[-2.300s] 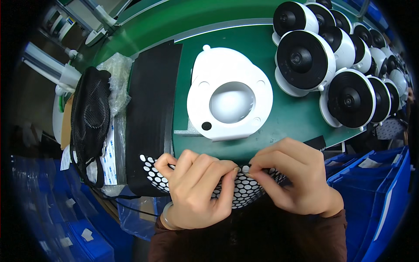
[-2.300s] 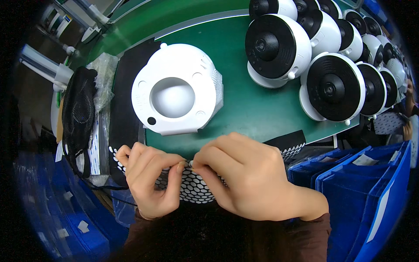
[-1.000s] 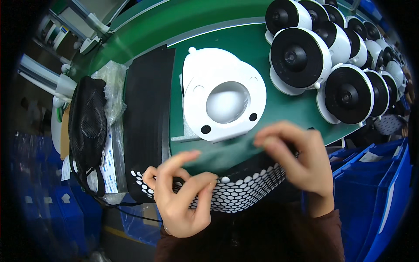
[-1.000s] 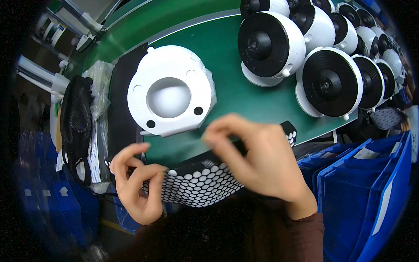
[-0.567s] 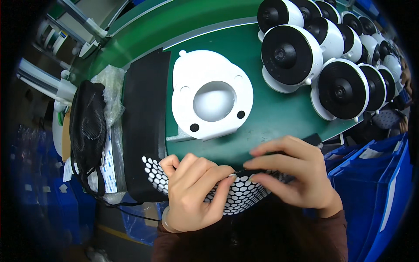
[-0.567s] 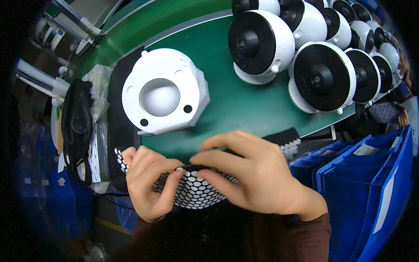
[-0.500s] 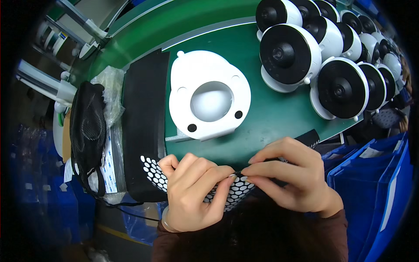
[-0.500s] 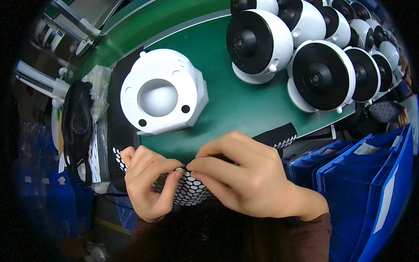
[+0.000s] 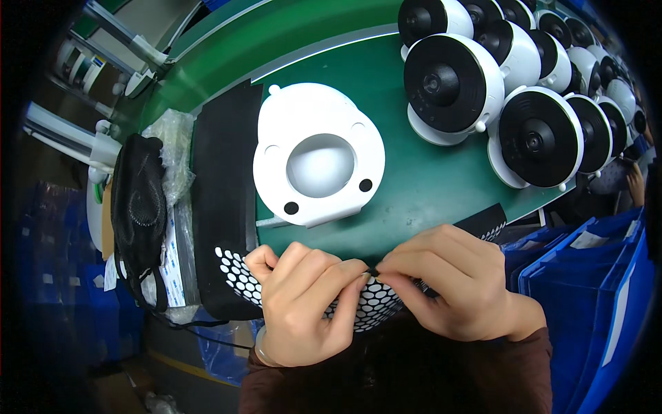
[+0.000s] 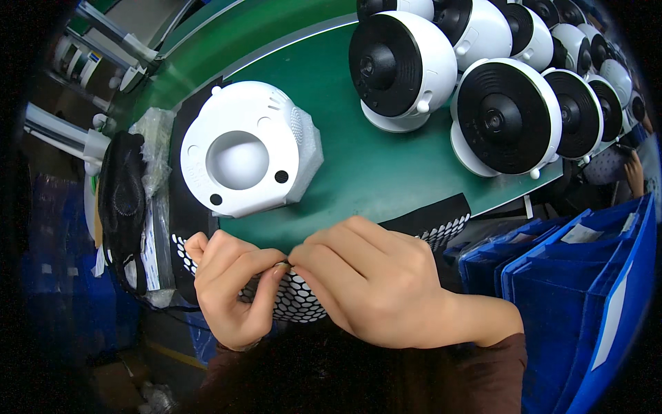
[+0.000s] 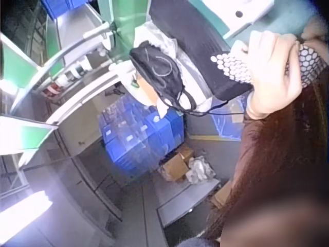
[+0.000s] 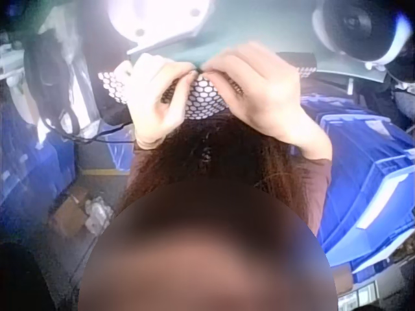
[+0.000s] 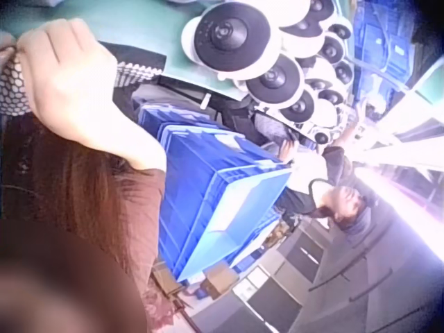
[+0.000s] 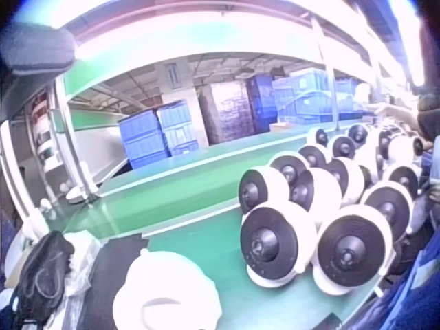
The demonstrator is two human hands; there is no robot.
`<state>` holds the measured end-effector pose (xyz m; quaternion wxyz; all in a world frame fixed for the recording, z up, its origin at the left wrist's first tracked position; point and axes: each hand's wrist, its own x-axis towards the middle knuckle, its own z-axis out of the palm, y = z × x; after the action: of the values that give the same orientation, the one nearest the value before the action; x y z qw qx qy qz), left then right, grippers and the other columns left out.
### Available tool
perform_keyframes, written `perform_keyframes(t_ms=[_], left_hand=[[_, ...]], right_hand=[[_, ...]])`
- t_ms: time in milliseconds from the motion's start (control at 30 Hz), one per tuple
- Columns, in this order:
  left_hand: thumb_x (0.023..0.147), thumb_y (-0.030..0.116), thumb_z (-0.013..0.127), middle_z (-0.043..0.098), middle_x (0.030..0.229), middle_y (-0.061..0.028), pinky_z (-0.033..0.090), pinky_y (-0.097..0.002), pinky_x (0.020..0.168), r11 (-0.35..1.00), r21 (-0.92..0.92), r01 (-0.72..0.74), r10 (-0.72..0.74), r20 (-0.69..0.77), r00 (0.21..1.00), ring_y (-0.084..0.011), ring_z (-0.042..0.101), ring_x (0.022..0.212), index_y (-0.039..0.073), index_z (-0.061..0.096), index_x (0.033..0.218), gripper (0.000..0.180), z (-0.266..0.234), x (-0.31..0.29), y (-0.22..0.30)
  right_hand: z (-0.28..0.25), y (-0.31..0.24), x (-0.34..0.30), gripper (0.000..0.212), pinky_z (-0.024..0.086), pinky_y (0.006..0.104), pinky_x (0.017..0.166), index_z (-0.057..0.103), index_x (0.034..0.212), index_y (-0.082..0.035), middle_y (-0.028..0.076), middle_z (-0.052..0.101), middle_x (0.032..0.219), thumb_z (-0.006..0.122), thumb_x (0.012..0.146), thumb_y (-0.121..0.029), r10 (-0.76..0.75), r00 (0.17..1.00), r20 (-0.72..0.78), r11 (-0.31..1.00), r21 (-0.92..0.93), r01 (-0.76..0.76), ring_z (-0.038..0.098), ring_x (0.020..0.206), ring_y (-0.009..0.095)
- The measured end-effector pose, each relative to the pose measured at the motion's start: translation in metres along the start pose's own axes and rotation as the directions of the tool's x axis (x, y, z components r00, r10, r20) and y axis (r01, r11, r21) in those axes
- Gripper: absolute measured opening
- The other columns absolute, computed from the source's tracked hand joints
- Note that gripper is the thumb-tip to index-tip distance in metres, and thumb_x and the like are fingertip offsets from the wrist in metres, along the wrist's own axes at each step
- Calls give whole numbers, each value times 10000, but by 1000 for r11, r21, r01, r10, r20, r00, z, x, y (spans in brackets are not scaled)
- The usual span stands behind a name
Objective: Assembling security camera components at a production station.
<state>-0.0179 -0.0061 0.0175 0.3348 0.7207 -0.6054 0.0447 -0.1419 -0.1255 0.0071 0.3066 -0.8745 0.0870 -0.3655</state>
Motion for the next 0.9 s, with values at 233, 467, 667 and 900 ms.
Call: perform_keyframes(t_ms=[233,467,667,900], left_hand=[[621,34,676,506,638,24,202,-331,642,1000,25,-6,6,-1,1000,-138,437,560,75,619,750,147,1,0,0],[617,19,662,509,639,20,204,-327,641,1000,24,-8,9,-39,999,-139,439,560,74,616,741,143,5,-2,-3],[617,18,656,515,634,27,211,-319,644,999,-10,32,-32,-48,998,-141,443,565,78,617,726,130,4,-1,-3],[624,5,658,552,925,-79,273,-315,739,966,10,257,-244,-274,930,-136,450,652,66,642,749,140,7,-9,-11]], right_hand=[[-1,-1,1,196,474,262,539,628,767,-58,46,616,737,716,600,-5,-16,1000,22,999,-46,17,594,634,197],[1,-3,1,196,476,267,534,617,786,-51,48,614,750,703,614,-11,-4,997,80,995,-104,12,596,636,200],[1,-2,3,178,482,276,552,610,780,-40,62,616,755,694,629,2,2,996,86,997,-74,5,600,651,218],[-16,9,30,113,500,276,660,605,796,2,142,640,871,648,695,31,81,995,-61,979,195,-68,631,761,189]])
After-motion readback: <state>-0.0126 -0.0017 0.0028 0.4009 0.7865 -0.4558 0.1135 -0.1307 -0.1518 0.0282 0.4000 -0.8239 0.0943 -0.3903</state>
